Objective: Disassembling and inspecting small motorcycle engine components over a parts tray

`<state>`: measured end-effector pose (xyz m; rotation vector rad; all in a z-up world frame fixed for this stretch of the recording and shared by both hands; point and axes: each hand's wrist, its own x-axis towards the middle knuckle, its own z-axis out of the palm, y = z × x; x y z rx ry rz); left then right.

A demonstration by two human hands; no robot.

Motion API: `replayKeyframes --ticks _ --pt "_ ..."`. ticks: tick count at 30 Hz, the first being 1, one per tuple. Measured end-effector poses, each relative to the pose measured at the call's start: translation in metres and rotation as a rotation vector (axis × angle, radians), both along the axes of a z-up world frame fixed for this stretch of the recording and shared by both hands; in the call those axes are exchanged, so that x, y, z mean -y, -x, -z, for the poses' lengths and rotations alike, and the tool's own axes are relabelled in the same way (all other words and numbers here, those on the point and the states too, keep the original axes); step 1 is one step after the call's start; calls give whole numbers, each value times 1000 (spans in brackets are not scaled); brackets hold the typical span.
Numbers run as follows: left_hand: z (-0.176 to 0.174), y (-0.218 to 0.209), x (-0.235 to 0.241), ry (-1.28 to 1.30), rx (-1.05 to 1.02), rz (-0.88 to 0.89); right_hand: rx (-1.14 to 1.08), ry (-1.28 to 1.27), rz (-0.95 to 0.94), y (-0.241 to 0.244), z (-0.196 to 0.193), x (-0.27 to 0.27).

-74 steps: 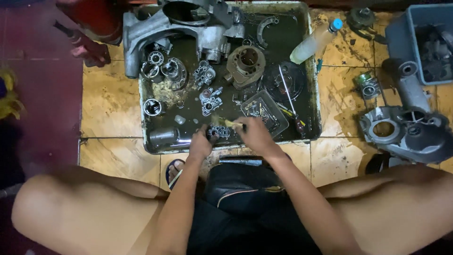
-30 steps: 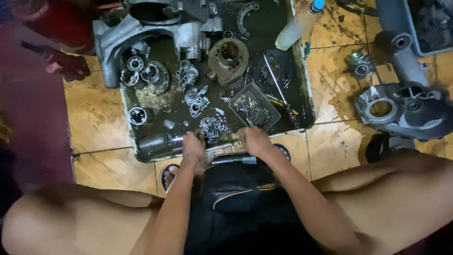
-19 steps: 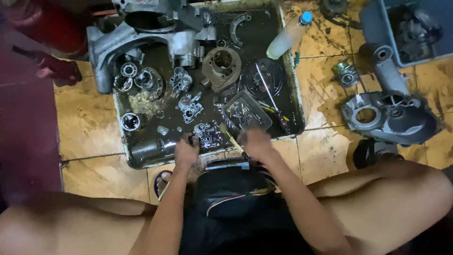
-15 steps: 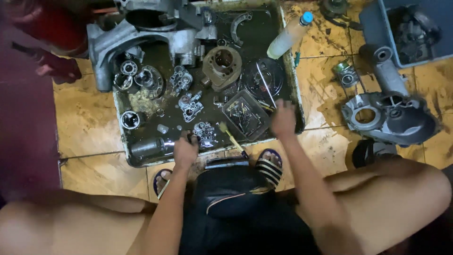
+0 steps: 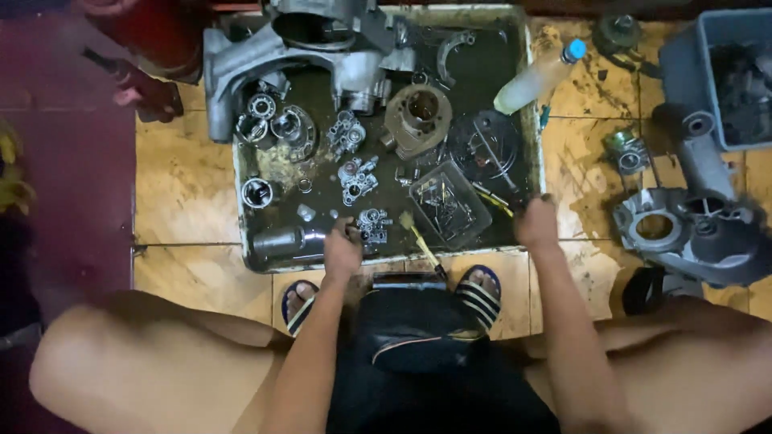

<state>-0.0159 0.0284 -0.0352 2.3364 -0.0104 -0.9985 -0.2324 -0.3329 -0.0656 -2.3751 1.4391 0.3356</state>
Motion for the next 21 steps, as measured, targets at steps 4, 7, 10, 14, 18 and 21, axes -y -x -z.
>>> replayKeyframes --ticks 4,7,10,14,18,21 --pt "-18 -2 7 -23 31 40 33 87 -132 -43 -191 -49" --pt "-21 -6 13 4 -137 -52 -75 -1 -158 -68 -307 -89" --pt "33 -4 3 22 1 -31 341 48 -399 -79 -360 -111" --pt "48 -1 -4 208 77 -69 539 15 -502 -100 -364 -129" --pt "3 -3 2 208 -103 -207 564 -169 -592 -136 -335 -148" --pt "81 -5 -1 56 49 -124 627 -102 -638 -148 -288 -154"
